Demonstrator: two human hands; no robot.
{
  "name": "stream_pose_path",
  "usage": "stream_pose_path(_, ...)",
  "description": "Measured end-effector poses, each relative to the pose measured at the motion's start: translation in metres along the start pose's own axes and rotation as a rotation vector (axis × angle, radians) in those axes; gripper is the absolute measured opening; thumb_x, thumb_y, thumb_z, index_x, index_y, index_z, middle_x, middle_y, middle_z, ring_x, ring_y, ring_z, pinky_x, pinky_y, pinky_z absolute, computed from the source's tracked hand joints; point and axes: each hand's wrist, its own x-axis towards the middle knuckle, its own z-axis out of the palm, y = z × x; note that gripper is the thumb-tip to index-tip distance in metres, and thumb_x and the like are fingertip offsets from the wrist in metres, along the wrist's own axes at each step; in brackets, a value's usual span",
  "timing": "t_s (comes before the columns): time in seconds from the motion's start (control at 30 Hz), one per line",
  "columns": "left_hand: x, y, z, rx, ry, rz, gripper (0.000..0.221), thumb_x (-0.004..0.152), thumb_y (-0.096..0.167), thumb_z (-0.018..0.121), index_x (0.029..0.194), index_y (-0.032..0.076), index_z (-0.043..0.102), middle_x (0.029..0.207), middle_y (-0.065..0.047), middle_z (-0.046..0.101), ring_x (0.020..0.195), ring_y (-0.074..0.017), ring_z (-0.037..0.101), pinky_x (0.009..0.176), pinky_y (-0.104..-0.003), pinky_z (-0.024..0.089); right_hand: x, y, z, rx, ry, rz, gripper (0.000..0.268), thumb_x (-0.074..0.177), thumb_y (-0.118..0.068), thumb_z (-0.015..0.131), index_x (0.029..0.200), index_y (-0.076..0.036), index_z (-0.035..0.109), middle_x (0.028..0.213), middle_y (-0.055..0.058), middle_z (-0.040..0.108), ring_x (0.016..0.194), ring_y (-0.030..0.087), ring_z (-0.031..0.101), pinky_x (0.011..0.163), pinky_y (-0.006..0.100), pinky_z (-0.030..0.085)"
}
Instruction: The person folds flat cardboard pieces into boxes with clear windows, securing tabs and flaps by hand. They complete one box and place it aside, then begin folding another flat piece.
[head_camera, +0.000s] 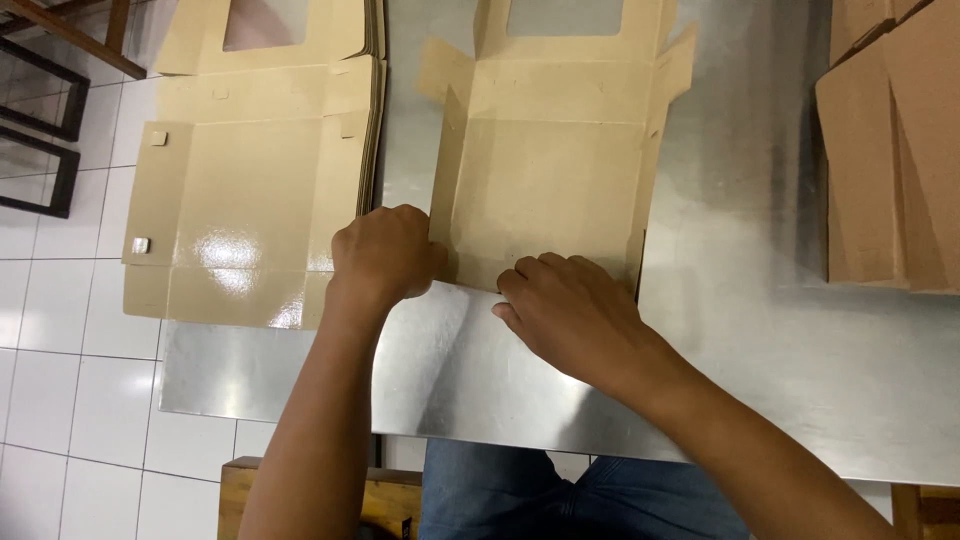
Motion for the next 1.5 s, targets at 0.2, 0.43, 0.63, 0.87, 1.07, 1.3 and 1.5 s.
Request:
stream_pose_path(0.2,0.002,-0.008,-0.004,-0.153,-0.038,0.002,0.023,0.094,0.02,0.062,0.096,0.007,0.081,0.065,-0.006,0.072,0.063,-0.027,0.073,0.07,-0.041,0.056,-0.001,0.0,0.002,0.013,0.049,-0.008,0.022,0.102,-0.021,0.056,0.104,-0.005,0.071,0.085,0.012,0.069,0.082,0.027,0.07,0.069,0.038,0.054)
stream_pose_path(0.43,-0.007,-0.006,-0.008,-0.255,-0.164,0.023,0.028,0.094,0.014,0.056,0.091,0.004,0.082,0.064,-0.008,0.074,0.06,-0.025,0.073,0.068,-0.039,0.055,-0.001,0.002,0.0,0.049,0.039,-0.001,0.022,0.103,-0.02,0.054,0.104,-0.005,0.071,0.085,0.013,0.07,0.081,0.028,0.07,0.068,0.039,0.054)
stream_pose_path(0.63,0.001,-0.01,-0.003,-0.183,-0.16,0.028,0.024,0.089,0.013,0.059,0.088,0.007,0.082,0.057,-0.002,0.071,0.055,-0.0245,0.072,0.065,-0.039,0.054,-0.002,0.0,0.0,0.033,0.039,0.018,0.021,0.102,-0.02,0.056,0.105,-0.006,0.072,0.086,0.013,0.071,0.082,0.027,0.07,0.069,0.038,0.054)
stream_pose_path(0.87,-0.02,0.002,-0.027,-0.195,-0.144,-0.024,0.053,0.098,0.046,0.051,0.115,0.004,0.077,0.094,-0.013,0.077,0.101,-0.0343,0.072,0.09,-0.047,0.054,-0.007,-0.006,-0.01,0.07,0.018,0.007,0.028,0.104,-0.024,0.055,0.118,-0.004,0.069,0.1,0.018,0.072,0.097,0.032,0.07,0.088,0.045,0.052)
stream_pose_path(1.07,0.014,0.003,-0.048,-0.527,-0.017,-0.014,0.095,0.085,0.074,0.046,0.149,0.004,0.048,0.138,-0.02,0.062,0.133,-0.0376,0.056,0.107,-0.052,0.046,-0.018,0.029,-0.027,0.095,0.751,-0.062,0.032,0.098,-0.018,0.065,0.124,0.002,0.066,0.12,0.025,0.06,0.116,0.042,0.058,0.095,0.051,0.05)
stream_pose_path(1.3,0.081,0.014,-0.051,-0.936,0.065,0.009,0.082,0.077,0.063,0.064,0.138,0.009,0.051,0.123,0.002,0.065,0.116,-0.0165,0.061,0.097,-0.033,0.048,-0.002,0.105,-0.07,0.743,0.671,0.749,0.092,0.088,-0.043,0.074,0.159,-0.013,0.024,0.143,0.011,0.044,0.122,0.023,0.052,0.094,0.04,0.05)
stream_pose_path(1.5,0.122,0.016,-0.027,-1.143,0.211,0.266,0.041,0.084,0.016,0.053,0.123,0.009,0.066,0.097,0.003,0.071,0.082,-0.0108,0.061,0.072,-0.026,0.052,0.02,0.117,-0.075,0.811,0.572,0.686,0.07,0.084,-0.02,0.069,0.15,-0.011,0.046,0.128,0.004,0.063,0.111,0.018,0.061,0.09,0.033,0.052)
